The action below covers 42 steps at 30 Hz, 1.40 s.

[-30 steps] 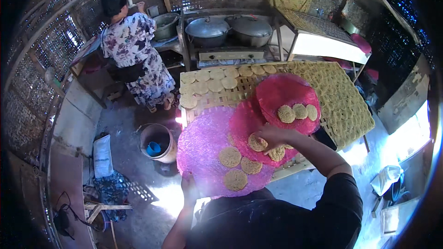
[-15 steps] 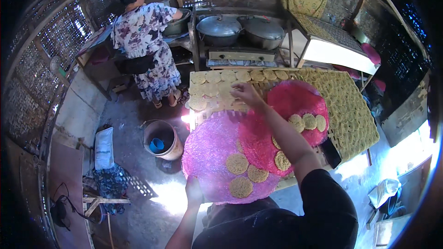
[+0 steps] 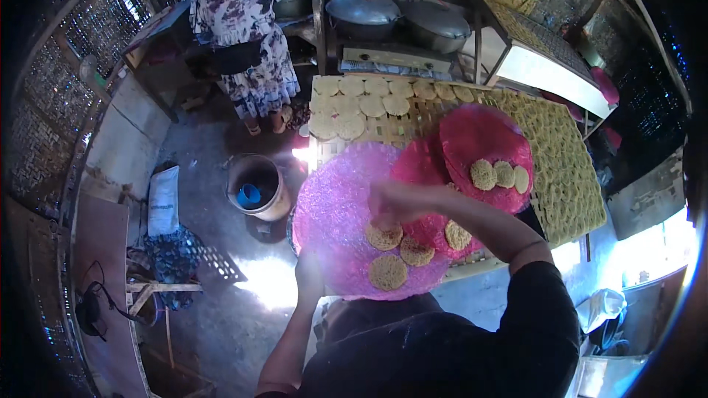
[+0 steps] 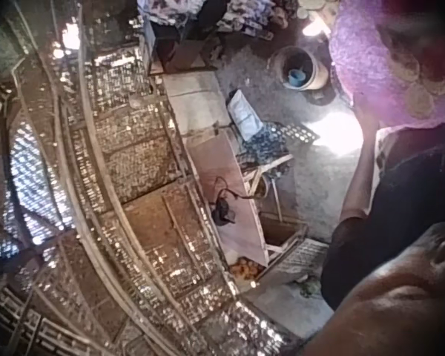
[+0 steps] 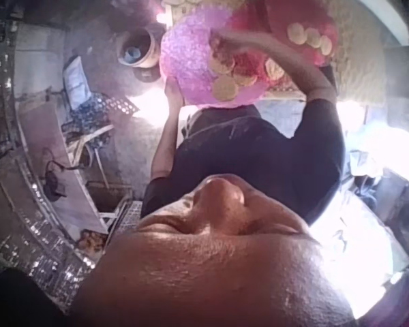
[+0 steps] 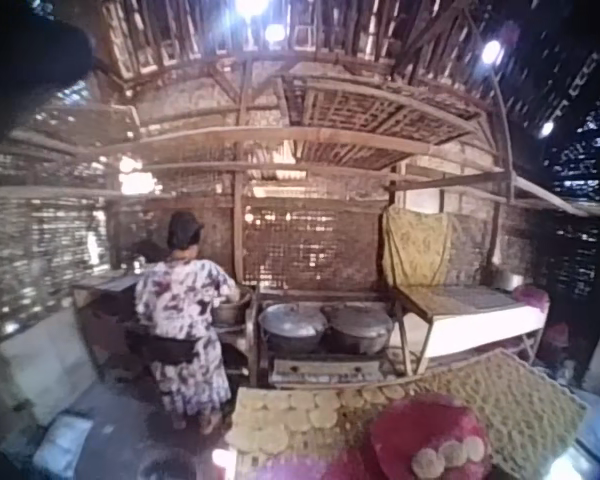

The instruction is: The person arranges small dough discs onto a large pink mesh circle and a wooden rack.

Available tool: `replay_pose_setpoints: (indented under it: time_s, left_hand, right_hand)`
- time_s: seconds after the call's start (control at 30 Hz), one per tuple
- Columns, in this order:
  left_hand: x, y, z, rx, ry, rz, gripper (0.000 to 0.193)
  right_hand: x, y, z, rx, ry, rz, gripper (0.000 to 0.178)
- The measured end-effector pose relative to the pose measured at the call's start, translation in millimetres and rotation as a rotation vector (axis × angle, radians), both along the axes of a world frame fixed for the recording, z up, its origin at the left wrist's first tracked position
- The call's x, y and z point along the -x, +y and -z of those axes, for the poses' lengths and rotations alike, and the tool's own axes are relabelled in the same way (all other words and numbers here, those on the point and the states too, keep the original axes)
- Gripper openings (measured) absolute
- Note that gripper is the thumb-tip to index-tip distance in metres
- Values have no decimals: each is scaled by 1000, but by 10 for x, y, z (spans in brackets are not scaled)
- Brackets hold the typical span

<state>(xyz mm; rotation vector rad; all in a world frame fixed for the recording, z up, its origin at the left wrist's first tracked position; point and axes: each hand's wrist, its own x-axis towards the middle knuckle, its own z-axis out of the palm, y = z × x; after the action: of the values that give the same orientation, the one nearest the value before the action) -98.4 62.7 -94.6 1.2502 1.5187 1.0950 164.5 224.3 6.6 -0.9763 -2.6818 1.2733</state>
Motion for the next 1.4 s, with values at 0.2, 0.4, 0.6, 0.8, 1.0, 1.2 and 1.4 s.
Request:
replay_pose_setpoints:
  time_s: [0.2,0.4,0.6,0.8,1.0,1.2,1.4]
  left_hand:
    - [-48,60,-95,33,-101,6,37]
    - [-66,32,-243,39,-71,-33,39]
    - [-20,19,-62,22,24,-48,36]
    - [-62,35,-79,47,45,-62,33]
    - [-14,35,-91,95,56,-55,34]
    - [-90,59,-108,40,-60,-11,34]
    - [-42,55,6,-13,-147,-4,37]
  right_hand:
    - [-239,-603,148,-382,-63,-171,34]
    - [-268,-402,223,-252,207,134,14]
    - [-534,776,228,34,591,755,14]
    - [-612,1640,637,187,912,1142,24]
    - [-394,1500,753,-312,278,953,24]
    - [-565,427,208,-211,220,295,26]
    - [-559,-984,-141,-327,-325,-155,43]
